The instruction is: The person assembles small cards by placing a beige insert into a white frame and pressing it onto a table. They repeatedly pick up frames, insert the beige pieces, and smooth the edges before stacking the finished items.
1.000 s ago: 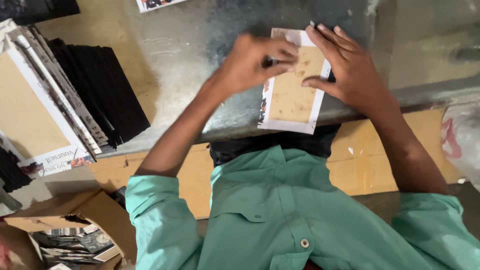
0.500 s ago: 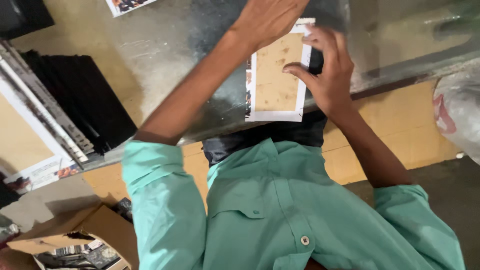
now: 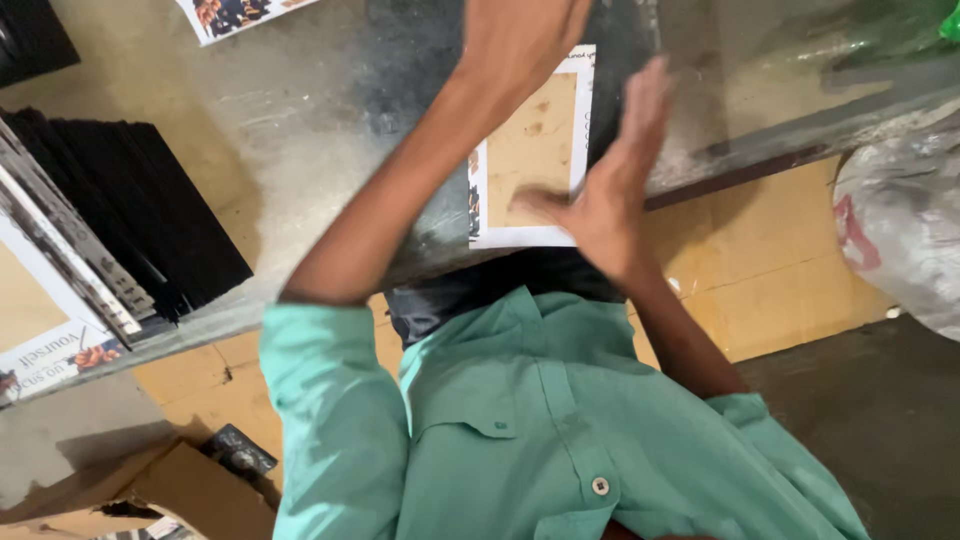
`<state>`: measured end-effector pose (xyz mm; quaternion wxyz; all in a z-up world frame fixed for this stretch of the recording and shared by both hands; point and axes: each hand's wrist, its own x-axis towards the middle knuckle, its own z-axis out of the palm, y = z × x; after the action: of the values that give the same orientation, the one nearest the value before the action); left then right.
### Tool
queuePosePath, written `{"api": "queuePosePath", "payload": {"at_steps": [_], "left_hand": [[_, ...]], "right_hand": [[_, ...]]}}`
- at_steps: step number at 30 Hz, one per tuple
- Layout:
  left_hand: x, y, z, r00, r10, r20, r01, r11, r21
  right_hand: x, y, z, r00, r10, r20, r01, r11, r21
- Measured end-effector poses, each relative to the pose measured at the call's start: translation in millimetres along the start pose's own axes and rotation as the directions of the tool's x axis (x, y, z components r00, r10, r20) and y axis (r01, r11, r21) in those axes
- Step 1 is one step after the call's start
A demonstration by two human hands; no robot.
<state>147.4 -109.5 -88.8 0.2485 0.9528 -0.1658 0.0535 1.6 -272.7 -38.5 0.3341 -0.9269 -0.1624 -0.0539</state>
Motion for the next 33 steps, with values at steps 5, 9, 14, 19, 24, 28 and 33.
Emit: {"api": "queuePosePath", "payload": {"at_steps": [5,9,14,19,24,28,33], "left_hand": [[-32.0,19.6,-58.9,0.981,0.095,-0.168,-0.085,0.994,0.068],[-33.8,18.7,-138.3,0.994,0.072,-0.081,-0.094,0.947,-0.306],[-88.1,28.6,-182.7,0.991,0.007,-0.134,-0.112,0.594,-0.797],[-115.5,30.0,-160.4,0.964,0.063,0.26,0.147,0.689,-0.71],[-126.6,37.5,-128.0,0.94,-0.331,0.078,0.164,0.243,-0.956],[-127.3,37.0,-121.3,0.892,-0.443,0.093,0.181,0.16,-0.97],[-128.8,43.6,-121.3,0.849,-0.524,0.063,0.158,0.138,-0.978]], "right_hand": [[-16.5,-6.5,2.0,0.992,0.03,0.124,-0.037,0.998,0.057],[-13.5,-2.3,-1.3,0.994,0.088,-0.062,-0.085,0.995,0.058],[15.7,14.8,-27.1,0.854,0.499,-0.151,-0.092,0.43,0.898],[47.3,10.7,-37.5,0.958,0.266,0.109,-0.21,0.388,0.897],[57.5,-2.1,-30.2,0.977,-0.007,0.215,-0.153,0.681,0.717],[63.5,-0.9,-14.0,0.99,0.138,0.02,-0.095,0.563,0.821],[61.3,8.2,-16.5,0.965,0.237,0.114,-0.221,0.497,0.839]]}}
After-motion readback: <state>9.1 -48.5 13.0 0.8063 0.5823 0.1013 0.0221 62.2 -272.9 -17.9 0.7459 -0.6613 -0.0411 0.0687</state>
